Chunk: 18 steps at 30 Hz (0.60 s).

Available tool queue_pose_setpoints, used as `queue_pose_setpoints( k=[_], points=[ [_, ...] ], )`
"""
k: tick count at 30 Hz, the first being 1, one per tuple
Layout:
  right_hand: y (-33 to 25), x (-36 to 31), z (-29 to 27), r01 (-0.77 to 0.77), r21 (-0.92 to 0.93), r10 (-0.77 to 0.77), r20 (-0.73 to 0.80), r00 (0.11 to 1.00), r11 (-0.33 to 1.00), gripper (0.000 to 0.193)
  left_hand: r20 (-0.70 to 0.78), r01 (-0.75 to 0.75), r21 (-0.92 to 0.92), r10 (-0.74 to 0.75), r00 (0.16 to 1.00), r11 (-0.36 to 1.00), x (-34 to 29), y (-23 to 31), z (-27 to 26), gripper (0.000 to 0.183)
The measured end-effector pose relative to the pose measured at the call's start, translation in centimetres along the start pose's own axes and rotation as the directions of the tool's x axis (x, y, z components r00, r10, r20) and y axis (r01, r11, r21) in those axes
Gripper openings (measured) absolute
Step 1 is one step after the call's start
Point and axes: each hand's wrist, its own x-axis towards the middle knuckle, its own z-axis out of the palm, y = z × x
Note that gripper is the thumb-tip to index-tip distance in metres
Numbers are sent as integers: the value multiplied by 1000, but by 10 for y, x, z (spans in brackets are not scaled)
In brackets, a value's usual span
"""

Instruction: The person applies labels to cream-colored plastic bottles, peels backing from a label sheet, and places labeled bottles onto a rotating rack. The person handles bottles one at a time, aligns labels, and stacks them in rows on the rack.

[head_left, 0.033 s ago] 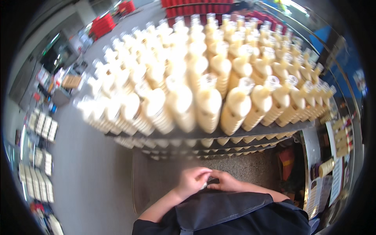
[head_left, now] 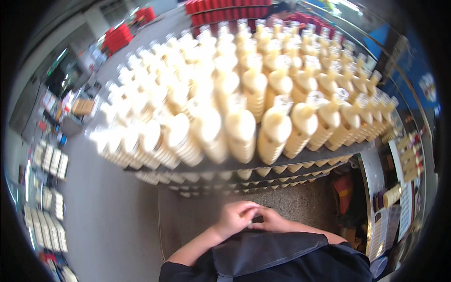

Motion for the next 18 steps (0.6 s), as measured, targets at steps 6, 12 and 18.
queue_pose_setpoints(
  k=[6, 12, 18],
  points=[
    [31, -53, -24, 70, 225, 79, -589, 804, 972, 36, 358, -268, -126, 296, 886, 955, 74, 15, 109, 20],
    [57, -115, -85, -35, -5, 17, -811, 585, 999, 28, 478, -360, -261, 444, 758, 896, 112, 42, 209, 24],
    [71, -195, -180, -270, 135, 221, -923, 316, 953, 44, 642, -495, 11, 374, 669, 869, 149, 49, 257, 46]
  ],
)
